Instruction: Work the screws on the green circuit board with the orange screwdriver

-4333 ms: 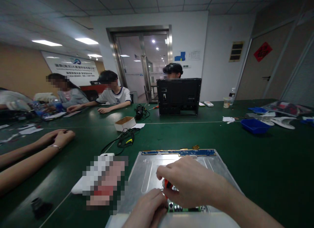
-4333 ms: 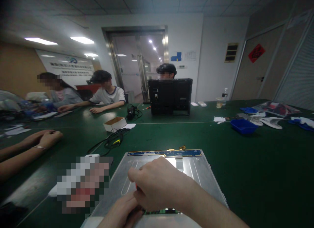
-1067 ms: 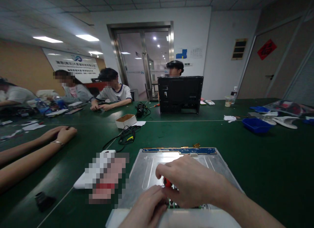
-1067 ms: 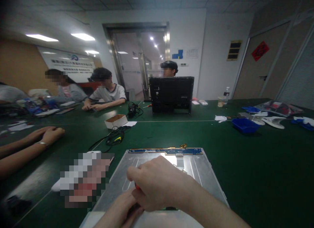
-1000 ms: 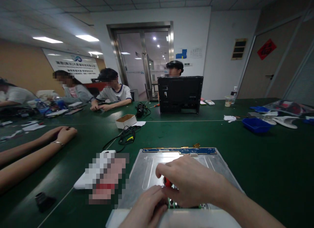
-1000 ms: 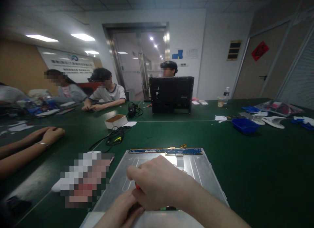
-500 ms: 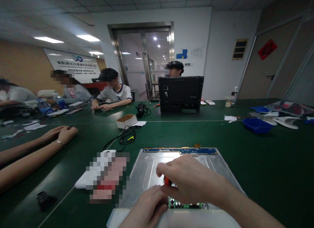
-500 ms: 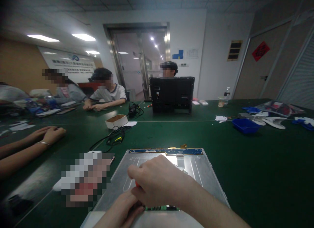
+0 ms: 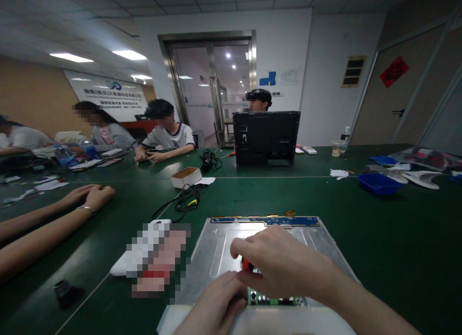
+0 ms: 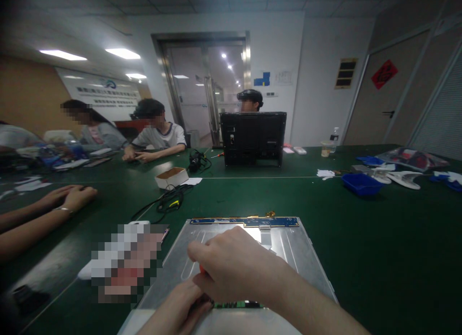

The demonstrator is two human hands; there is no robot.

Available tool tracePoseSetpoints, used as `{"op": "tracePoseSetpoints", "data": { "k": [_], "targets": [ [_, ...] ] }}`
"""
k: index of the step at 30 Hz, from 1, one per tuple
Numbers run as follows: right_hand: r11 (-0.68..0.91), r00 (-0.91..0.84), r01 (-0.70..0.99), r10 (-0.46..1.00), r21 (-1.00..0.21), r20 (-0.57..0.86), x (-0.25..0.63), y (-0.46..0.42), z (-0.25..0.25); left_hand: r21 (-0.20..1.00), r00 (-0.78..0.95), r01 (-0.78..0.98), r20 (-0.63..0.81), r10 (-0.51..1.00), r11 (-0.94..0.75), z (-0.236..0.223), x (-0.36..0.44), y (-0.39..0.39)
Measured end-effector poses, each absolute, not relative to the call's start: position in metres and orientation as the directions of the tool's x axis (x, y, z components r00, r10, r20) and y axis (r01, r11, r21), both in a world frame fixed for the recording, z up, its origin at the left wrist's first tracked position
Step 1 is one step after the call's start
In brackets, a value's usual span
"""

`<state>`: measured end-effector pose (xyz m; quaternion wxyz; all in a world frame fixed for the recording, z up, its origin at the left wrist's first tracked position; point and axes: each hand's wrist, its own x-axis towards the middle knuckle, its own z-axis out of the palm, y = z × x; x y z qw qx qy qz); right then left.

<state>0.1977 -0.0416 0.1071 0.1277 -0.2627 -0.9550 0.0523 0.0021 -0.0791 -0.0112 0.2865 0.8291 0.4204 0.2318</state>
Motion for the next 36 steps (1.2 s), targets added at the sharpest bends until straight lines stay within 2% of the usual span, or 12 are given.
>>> {"op": "tracePoseSetpoints", "data": {
  "k": [25,36],
  "targets": [
    [0.836,-0.810,0.524,0.548,-0.160,0.209,0.196,-0.040,0.106,0.655,0.528,0.564,0.182,0.829,-0.503,-0.010,0.003,-0.081],
    [0.828,-0.791,0.525,0.560,-0.196,0.247,0.206,-0.039,0.118,0.650,0.543,0.593,0.111,0.832,-0.474,-0.006,0.002,-0.080]
  ]
}}
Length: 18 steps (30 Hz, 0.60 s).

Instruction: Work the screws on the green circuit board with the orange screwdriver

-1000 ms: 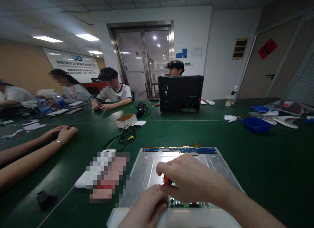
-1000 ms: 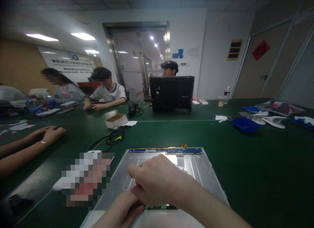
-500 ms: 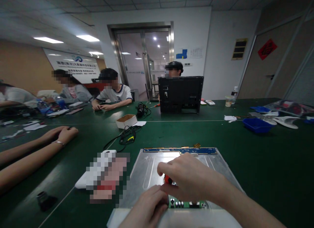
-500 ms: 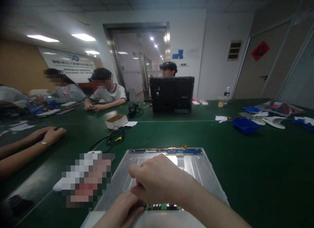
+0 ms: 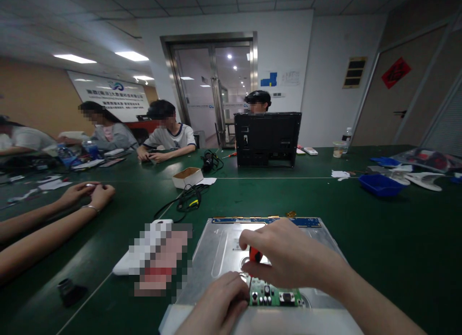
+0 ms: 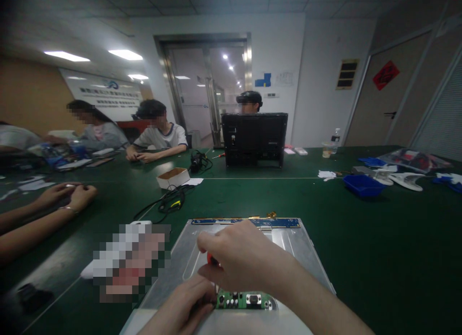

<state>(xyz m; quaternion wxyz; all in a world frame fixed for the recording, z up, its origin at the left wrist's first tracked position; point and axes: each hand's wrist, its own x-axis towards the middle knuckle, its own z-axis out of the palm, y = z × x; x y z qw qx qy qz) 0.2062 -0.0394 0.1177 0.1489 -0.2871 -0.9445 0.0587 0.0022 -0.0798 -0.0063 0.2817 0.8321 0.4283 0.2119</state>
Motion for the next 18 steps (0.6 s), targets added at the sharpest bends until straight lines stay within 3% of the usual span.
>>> {"op": "tracePoseSetpoints", "data": {
  "k": [9,18],
  "targets": [
    [0.812,-0.774,0.547,0.584,-0.207,0.244,0.215,-0.036,0.123,0.633,0.506,0.655,0.037,0.862,-0.413,0.001,0.006,-0.083],
    [0.767,-0.664,0.610,0.632,-0.199,0.400,0.238,-0.029,0.131,0.654,0.396,0.685,0.033,0.917,-0.320,0.005,0.004,-0.084]
  ]
}}
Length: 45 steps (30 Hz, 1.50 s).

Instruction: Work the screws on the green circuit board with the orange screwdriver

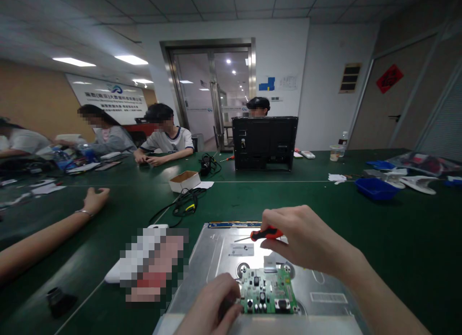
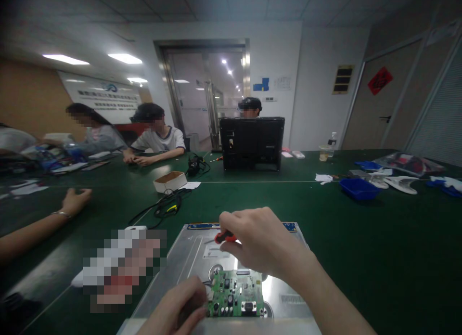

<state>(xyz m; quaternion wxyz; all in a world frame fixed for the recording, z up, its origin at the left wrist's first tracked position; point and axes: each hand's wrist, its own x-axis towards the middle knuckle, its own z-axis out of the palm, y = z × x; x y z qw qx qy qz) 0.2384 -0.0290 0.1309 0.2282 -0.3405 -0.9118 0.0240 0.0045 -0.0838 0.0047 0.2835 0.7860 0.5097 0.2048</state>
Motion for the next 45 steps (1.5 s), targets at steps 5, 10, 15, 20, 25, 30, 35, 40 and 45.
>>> {"op": "tracePoseSetpoints", "data": {
  "k": [5,10,15,20,25,30,35,40,45],
  "targets": [
    [0.630,-0.483,0.666,0.773,-0.399,0.412,0.272,-0.012,0.092,0.649,0.311,0.685,0.150,0.939,-0.331,0.007,-0.001,-0.077],
    [0.418,-0.299,0.626,0.908,-0.659,0.292,0.323,0.020,0.024,0.541,0.378,0.732,0.184,0.907,-0.414,0.015,-0.011,-0.050],
    [0.281,-0.171,0.671,0.959,-0.686,0.226,0.346,0.031,-0.017,0.409,0.411,0.813,0.098,0.906,-0.413,0.028,-0.008,-0.015],
    [0.282,-0.196,0.685,0.959,-0.672,0.203,0.336,0.025,-0.016,0.336,0.448,0.845,-0.018,0.894,-0.416,0.030,0.002,0.013],
    [0.294,-0.216,0.703,0.956,-0.647,0.201,0.329,0.019,-0.015,0.303,0.493,0.838,-0.064,0.868,-0.453,0.024,0.013,0.026],
    [0.300,-0.226,0.707,0.954,-0.641,0.196,0.327,0.016,-0.013,0.331,0.480,0.837,-0.061,0.875,-0.436,0.014,0.016,0.034],
    [0.315,-0.222,0.688,0.949,-0.654,0.224,0.320,0.012,-0.008,0.313,0.468,0.848,-0.067,0.881,-0.427,0.011,0.012,0.038],
    [0.327,-0.206,0.664,0.945,-0.672,0.255,0.316,0.009,-0.005,0.112,0.454,0.887,-0.031,0.890,-0.449,0.027,0.020,0.032],
    [0.349,-0.224,0.645,0.937,-0.680,0.269,0.315,0.007,-0.005,0.101,0.584,0.806,0.027,0.811,-0.584,0.044,0.055,0.022]
  ]
}}
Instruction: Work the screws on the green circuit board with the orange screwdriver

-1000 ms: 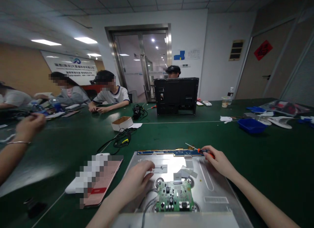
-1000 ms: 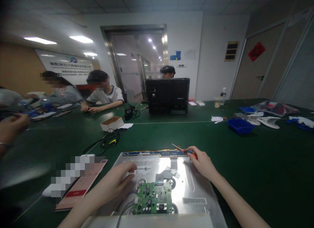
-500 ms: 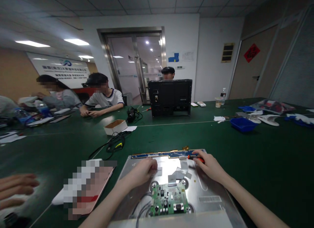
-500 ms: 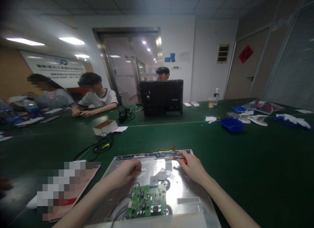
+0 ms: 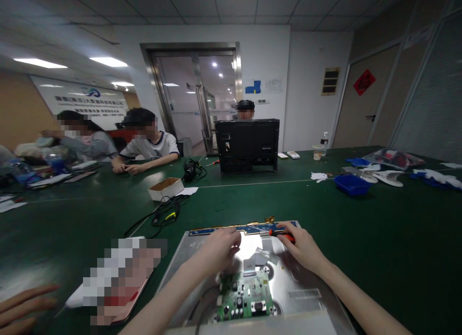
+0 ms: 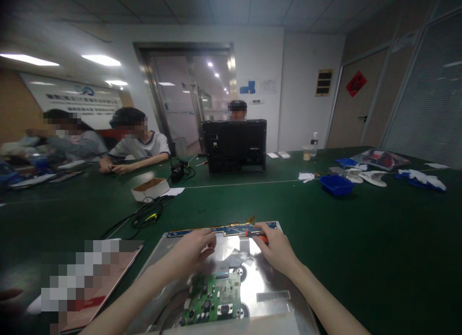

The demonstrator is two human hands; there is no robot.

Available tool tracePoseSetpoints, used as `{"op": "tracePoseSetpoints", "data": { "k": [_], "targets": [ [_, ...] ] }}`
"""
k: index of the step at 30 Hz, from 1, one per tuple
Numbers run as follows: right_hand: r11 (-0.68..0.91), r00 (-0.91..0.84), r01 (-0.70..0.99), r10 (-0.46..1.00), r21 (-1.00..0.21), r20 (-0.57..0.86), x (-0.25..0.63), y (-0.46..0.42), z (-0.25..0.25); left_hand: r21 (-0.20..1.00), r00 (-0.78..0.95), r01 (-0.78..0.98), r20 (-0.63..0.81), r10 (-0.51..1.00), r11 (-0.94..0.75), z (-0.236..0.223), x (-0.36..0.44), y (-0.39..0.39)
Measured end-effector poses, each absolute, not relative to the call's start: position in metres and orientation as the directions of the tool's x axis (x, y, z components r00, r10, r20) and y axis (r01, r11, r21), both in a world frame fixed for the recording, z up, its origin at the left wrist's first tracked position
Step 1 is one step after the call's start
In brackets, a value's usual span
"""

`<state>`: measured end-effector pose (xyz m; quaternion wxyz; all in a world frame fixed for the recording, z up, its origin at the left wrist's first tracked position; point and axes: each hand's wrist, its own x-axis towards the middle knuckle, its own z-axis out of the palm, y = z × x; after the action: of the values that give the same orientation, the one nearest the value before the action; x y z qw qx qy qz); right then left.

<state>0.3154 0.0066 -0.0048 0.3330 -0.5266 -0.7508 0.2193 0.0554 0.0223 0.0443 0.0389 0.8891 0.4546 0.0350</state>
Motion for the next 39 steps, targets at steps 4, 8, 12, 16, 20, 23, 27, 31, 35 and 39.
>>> {"op": "tracePoseSetpoints", "data": {
  "k": [4,8,12,16,20,23,27,31,35,39],
  "targets": [
    [0.344,-0.221,0.652,0.939,-0.676,0.265,0.317,0.007,-0.005,0.276,0.788,0.592,0.002,0.616,-0.758,0.041,0.086,0.025],
    [0.349,-0.205,0.660,0.936,-0.666,0.287,0.319,0.009,-0.005,0.371,0.876,0.454,-0.021,0.481,-0.810,0.024,0.102,0.033],
    [0.345,-0.208,0.668,0.937,-0.659,0.280,0.321,0.009,-0.005,0.406,0.876,0.434,0.016,0.481,-0.804,0.010,0.102,0.035],
    [0.333,-0.208,0.676,0.942,-0.657,0.263,0.322,0.009,-0.005,0.383,0.844,0.481,0.042,0.535,-0.789,0.007,0.099,0.029],
    [0.338,-0.222,0.673,0.941,-0.659,0.256,0.323,0.008,-0.003,0.385,0.850,0.465,0.058,0.524,-0.797,0.007,0.097,0.026],
    [0.350,-0.230,0.671,0.936,-0.654,0.266,0.324,0.007,-0.001,0.406,0.850,0.456,0.065,0.523,-0.792,0.007,0.096,0.025],
    [0.347,-0.197,0.647,0.936,-0.679,0.291,0.327,0.009,-0.001,0.456,0.808,0.503,0.055,0.587,-0.735,0.005,0.098,0.024],
    [0.328,-0.109,0.586,0.938,-0.741,0.329,0.327,0.008,0.003,0.549,0.769,0.522,0.028,0.639,-0.652,0.003,0.100,0.023],
    [0.354,-0.097,0.623,0.920,-0.697,0.380,0.314,0.008,0.028,0.673,0.741,0.506,-0.019,0.671,-0.540,0.001,0.100,0.025],
    [0.517,-0.251,0.620,0.844,-0.591,0.474,0.296,0.014,0.076,0.716,0.726,0.498,-0.036,0.687,-0.489,-0.003,0.100,0.028]
  ]
}}
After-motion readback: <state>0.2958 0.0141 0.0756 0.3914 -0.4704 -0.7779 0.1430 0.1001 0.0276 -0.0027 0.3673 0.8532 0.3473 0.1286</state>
